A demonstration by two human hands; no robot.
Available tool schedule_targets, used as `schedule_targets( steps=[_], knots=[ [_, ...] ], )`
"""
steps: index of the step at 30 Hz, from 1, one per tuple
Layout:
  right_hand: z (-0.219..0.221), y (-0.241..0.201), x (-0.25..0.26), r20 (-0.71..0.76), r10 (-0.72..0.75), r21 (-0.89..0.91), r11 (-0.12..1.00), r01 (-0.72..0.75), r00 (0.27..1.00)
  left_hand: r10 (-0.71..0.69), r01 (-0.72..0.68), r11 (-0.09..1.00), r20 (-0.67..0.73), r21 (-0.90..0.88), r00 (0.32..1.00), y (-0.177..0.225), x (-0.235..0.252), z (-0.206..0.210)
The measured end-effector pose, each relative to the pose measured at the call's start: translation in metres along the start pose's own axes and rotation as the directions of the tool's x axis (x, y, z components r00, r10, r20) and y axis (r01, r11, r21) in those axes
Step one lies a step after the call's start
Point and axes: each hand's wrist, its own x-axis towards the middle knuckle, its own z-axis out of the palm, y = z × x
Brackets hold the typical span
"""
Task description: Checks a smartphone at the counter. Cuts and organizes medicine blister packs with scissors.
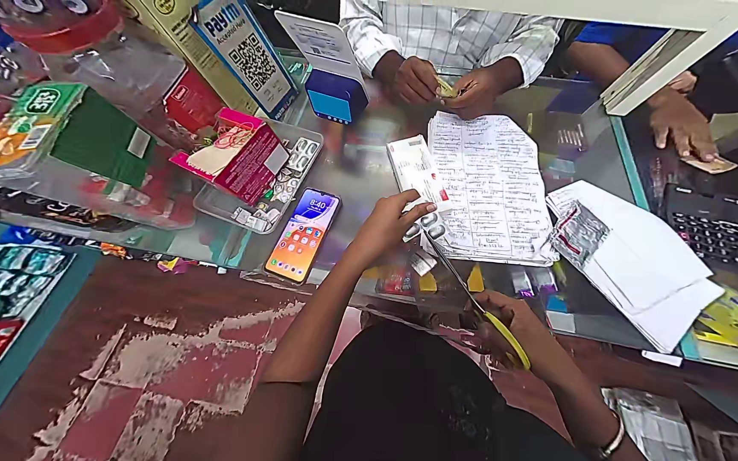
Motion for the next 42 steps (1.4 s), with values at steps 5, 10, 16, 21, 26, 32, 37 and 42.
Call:
schedule_targets(
  steps=[5, 10, 16, 21, 26, 32, 37, 42],
  knots=[
    [0.003, -0.009, -0.021, -0.333, -0.167, -0.452, 0.892, -0.001, 0.928, -0.116, 0.142, 0.97, -0.134, 0.199, 0.984, -0.001, -0.019, -0.018],
    [0.017, -0.01, -0.014, -0.458, -0.252, -0.633, 0.766, -0.113, 0.852, -0.131, 0.341, 0.712, -0.361, 0.613, 0.923, -0.009, -0.061, -0.021],
    [0.016, 0.005, -0.004, -0.476, -0.208, -0.221, 0.969, 0.113, 0.854, 0.261, -0.114, 0.754, -0.135, 0.647, 0.956, -0.012, -0.091, 0.048],
    [0.019, 0.023, -0.015, -0.532, -0.285, 0.014, 0.939, 0.345, 0.797, 0.38, -0.284, 0.767, -0.051, 0.575, 0.924, -0.022, -0.093, 0.066],
    [0.022, 0.035, -0.031, -0.549, -0.195, 0.209, 0.91, 0.359, 0.812, 0.449, -0.394, 0.786, -0.003, 0.476, 0.893, 0.018, -0.041, 0.055],
    [0.028, 0.044, -0.045, -0.597, -0.222, 0.254, 0.859, 0.444, 0.771, 0.446, -0.481, 0.77, 0.185, 0.42, 0.876, 0.057, 0.093, 0.117],
    [0.032, 0.055, -0.048, -0.617, -0.223, 0.317, 0.808, 0.497, 0.755, 0.059, -0.185, 0.929, 0.363, 0.322, 0.93, 0.074, 0.131, 0.19],
    [0.026, 0.059, -0.055, -0.599, -0.18, 0.375, 0.798, 0.472, 0.78, -0.022, 0.01, 1.0, 0.435, 0.029, 0.9, 0.086, 0.14, 0.174]
  ],
)
